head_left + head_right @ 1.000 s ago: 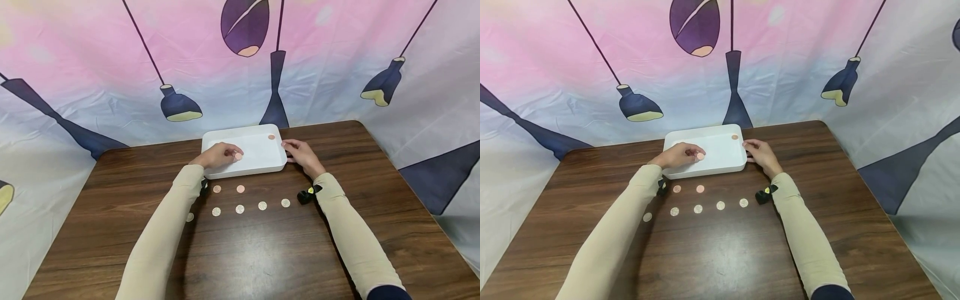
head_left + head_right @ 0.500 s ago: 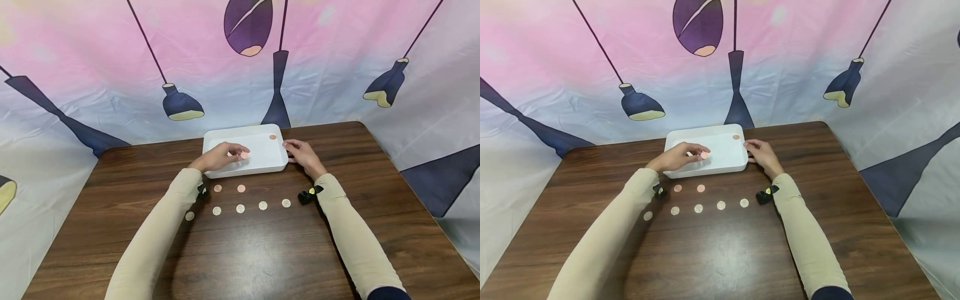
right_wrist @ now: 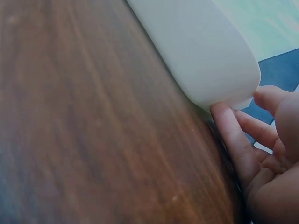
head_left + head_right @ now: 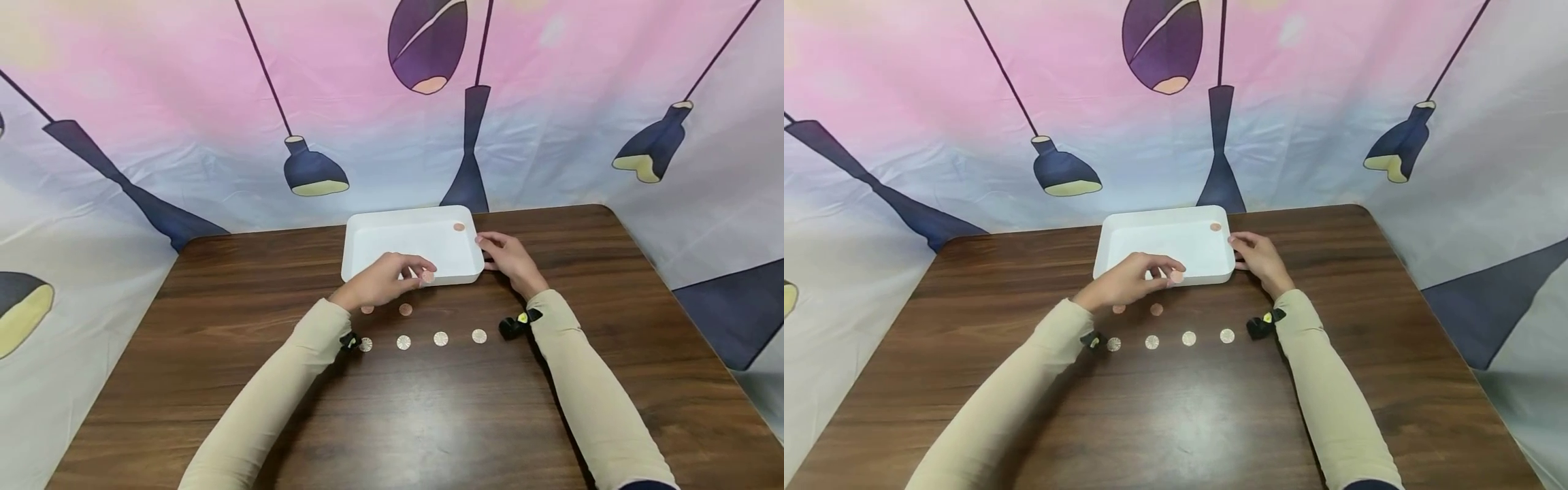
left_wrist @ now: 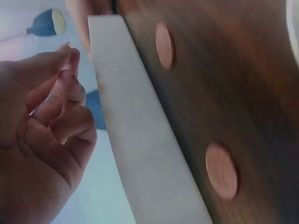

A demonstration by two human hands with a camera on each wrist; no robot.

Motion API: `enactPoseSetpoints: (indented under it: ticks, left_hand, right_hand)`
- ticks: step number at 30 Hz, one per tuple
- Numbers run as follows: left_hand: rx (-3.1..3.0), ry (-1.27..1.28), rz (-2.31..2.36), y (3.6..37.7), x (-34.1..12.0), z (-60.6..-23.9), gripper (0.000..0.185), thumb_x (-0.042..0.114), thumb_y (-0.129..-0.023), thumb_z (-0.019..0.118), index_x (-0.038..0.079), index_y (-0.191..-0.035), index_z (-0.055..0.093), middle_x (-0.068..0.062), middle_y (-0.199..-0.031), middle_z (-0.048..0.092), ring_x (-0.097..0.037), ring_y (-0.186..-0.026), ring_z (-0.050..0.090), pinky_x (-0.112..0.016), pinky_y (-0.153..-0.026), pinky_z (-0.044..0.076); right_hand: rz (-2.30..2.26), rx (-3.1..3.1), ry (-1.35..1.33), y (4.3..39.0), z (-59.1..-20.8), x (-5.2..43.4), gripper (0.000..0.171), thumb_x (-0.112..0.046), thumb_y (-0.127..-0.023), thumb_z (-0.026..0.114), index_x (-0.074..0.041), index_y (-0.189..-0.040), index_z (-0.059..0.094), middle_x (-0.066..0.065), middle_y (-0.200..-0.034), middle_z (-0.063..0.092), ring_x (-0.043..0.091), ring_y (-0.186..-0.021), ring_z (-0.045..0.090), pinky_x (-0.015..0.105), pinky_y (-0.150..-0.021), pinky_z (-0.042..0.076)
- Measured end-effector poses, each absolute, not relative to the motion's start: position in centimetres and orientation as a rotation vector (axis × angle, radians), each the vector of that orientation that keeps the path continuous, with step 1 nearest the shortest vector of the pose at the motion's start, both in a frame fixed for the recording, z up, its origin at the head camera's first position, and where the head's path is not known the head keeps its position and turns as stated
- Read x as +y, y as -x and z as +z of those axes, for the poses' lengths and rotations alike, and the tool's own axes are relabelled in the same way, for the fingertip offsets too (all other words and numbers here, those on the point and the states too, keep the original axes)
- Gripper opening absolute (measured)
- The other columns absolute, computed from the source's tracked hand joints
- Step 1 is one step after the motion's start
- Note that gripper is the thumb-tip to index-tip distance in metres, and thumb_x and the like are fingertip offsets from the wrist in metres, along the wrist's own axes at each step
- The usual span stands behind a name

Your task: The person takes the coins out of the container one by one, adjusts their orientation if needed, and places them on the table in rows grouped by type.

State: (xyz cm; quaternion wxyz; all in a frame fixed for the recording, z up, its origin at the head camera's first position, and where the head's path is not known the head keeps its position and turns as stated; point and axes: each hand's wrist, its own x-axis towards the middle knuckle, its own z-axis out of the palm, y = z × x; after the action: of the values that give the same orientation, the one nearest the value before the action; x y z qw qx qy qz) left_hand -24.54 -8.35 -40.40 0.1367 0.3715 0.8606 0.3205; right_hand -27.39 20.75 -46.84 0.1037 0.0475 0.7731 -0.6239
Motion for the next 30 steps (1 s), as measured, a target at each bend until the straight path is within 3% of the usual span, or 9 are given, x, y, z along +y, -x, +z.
enactPoseSetpoints:
  ticks: [7,13,20,24,30]
  left_hand:
    - [2.475,-1.037,0.905,22.9,-6.6,-41.0,0.028,0.011,-0.099,0.075,0.006,-0.127,0.074,0.002,-0.097,0.075,-0.007,-0.075,0.062,-0.023,-0.073,0.052]
    - [2.584,-1.017,0.703,22.1,-5.6,-41.6,0.018,0.022,-0.099,0.078,0.02,-0.117,0.078,0.015,-0.086,0.072,-0.003,-0.082,0.063,-0.028,-0.08,0.052]
    - [2.598,-0.886,0.626,21.6,-4.7,-41.8,0.014,0.019,-0.099,0.077,0.022,-0.112,0.08,0.009,-0.073,0.069,-0.005,-0.072,0.056,-0.029,-0.074,0.049]
    - [2.631,-0.828,0.554,21.3,-4.4,-41.9,0.015,0.021,-0.1,0.076,0.025,-0.112,0.083,0.009,-0.081,0.072,-0.007,-0.071,0.054,-0.029,-0.067,0.045]
    - [2.739,-0.806,0.423,21.0,-4.2,-42.0,0.018,0.026,-0.097,0.079,0.032,-0.114,0.084,0.014,-0.108,0.078,-0.012,-0.093,0.07,-0.04,-0.075,0.055]
  right_hand:
    - [-1.813,2.299,-0.126,27.2,-46.8,21.1,0.054,-0.034,-0.112,0.053,-0.003,-0.157,0.048,0.021,-0.147,0.053,0.021,-0.117,0.06,0.017,-0.08,0.057]
    - [-1.805,2.294,-0.144,27.1,-46.6,20.9,0.054,-0.034,-0.112,0.052,-0.005,-0.157,0.048,0.02,-0.147,0.054,0.021,-0.116,0.059,0.017,-0.08,0.057]
    - [-1.8,2.302,-0.146,27.0,-46.9,21.0,0.055,-0.036,-0.112,0.052,-0.005,-0.158,0.048,0.021,-0.147,0.054,0.016,-0.111,0.06,0.017,-0.08,0.057]
    - [-1.795,2.301,-0.149,26.9,-46.9,21.0,0.055,-0.036,-0.112,0.052,-0.006,-0.158,0.048,0.021,-0.148,0.054,0.019,-0.114,0.06,0.016,-0.08,0.056]
    - [-1.8,2.299,-0.133,27.2,-46.8,20.9,0.056,-0.037,-0.112,0.053,-0.006,-0.158,0.048,0.02,-0.15,0.052,0.024,-0.122,0.058,0.016,-0.08,0.056]
